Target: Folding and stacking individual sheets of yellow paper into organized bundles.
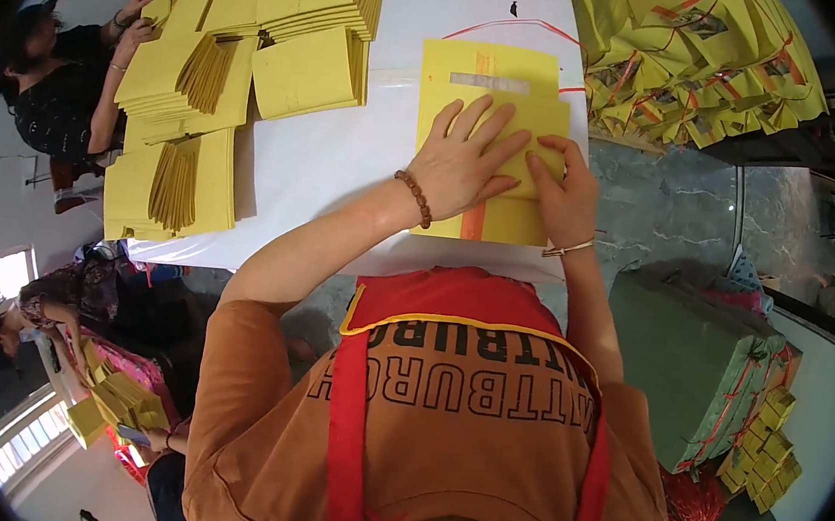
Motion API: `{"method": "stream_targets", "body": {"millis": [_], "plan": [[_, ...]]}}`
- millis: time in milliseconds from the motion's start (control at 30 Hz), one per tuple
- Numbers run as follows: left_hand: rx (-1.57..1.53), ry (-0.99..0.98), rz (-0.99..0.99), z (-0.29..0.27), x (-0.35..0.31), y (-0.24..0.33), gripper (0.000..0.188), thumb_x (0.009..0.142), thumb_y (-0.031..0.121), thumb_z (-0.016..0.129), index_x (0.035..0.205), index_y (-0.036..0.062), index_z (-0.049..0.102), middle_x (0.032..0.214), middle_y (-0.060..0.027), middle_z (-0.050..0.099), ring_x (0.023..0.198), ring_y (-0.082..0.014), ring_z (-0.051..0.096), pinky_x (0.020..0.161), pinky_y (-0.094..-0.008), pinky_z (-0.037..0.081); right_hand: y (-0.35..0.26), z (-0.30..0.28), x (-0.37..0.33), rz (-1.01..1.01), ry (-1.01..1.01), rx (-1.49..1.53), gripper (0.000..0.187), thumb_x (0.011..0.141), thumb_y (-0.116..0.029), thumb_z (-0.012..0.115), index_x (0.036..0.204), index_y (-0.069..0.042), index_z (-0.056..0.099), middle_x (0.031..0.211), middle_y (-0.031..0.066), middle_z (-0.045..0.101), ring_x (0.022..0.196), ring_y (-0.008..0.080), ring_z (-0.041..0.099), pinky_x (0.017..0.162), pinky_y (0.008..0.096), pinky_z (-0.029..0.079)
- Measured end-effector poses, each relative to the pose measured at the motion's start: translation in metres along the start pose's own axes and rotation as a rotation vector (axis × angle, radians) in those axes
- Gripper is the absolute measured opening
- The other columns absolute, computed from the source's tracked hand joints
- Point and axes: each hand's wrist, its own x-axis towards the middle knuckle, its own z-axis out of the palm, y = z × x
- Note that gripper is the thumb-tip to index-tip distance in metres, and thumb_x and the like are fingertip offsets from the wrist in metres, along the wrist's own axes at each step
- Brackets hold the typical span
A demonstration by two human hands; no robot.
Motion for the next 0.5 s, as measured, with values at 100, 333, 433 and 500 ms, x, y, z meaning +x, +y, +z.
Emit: {"method": "stream_targets", "body": {"millis": [100, 333, 433, 500], "plan": [[0.008, -0.006, -0.013, 0.003, -0.005, 0.001, 0.055, 0.083, 0.036, 0.060, 0.131, 0.0146, 0.045, 0.138, -0.0136, 0.035, 0.127, -0.0346, 0.031, 0.103, -0.0495, 0.025, -0.023, -0.010, 0.002, -0.085, 0.121, -0.365, 0.039, 0.080, -0.027, 0.065, 0.115, -0.012, 0.054, 0.119, 0.0094, 0.055, 0.091, 0.0279, 0.059, 0.071, 0.0350, 0.048], [0.073, -0.094, 0.017, 0.000, -0.008, -0.002, 0.051, 0.079, 0.033, 0.059, 0.127, 0.0150, 0.050, 0.138, -0.0121, 0.037, 0.131, -0.0331, 0.026, 0.107, -0.0506, 0.018, -0.032, 0.003, 0.017, -0.645, -0.153, -0.629, 0.050, 0.083, -0.040, 0.058, 0.127, -0.019, 0.047, 0.134, 0.0090, 0.043, 0.124, 0.0294, 0.040, 0.101, 0.0522, 0.027], [0.028, -0.110, -0.044, 0.003, -0.006, -0.002, 0.059, 0.074, 0.026, 0.064, 0.129, 0.0115, 0.047, 0.140, -0.0123, 0.033, 0.134, -0.0318, 0.021, 0.109, -0.0487, 0.016, -0.023, 0.008, 0.016, -0.718, -0.277, -0.734, 0.052, 0.086, -0.047, 0.050, 0.131, -0.021, 0.045, 0.139, 0.0095, 0.037, 0.129, 0.0303, 0.034, 0.104, 0.0559, 0.019], [0.007, -0.111, -0.059, 0.004, -0.005, -0.002, 0.056, 0.075, 0.029, 0.062, 0.126, 0.0095, 0.049, 0.139, -0.0135, 0.034, 0.133, -0.0323, 0.023, 0.108, -0.0490, 0.016, -0.015, 0.008, 0.018, -0.674, -0.303, -0.708, 0.057, 0.088, -0.049, 0.043, 0.136, -0.018, 0.039, 0.143, 0.0103, 0.032, 0.131, 0.0305, 0.031, 0.106, 0.0543, 0.017]]}}
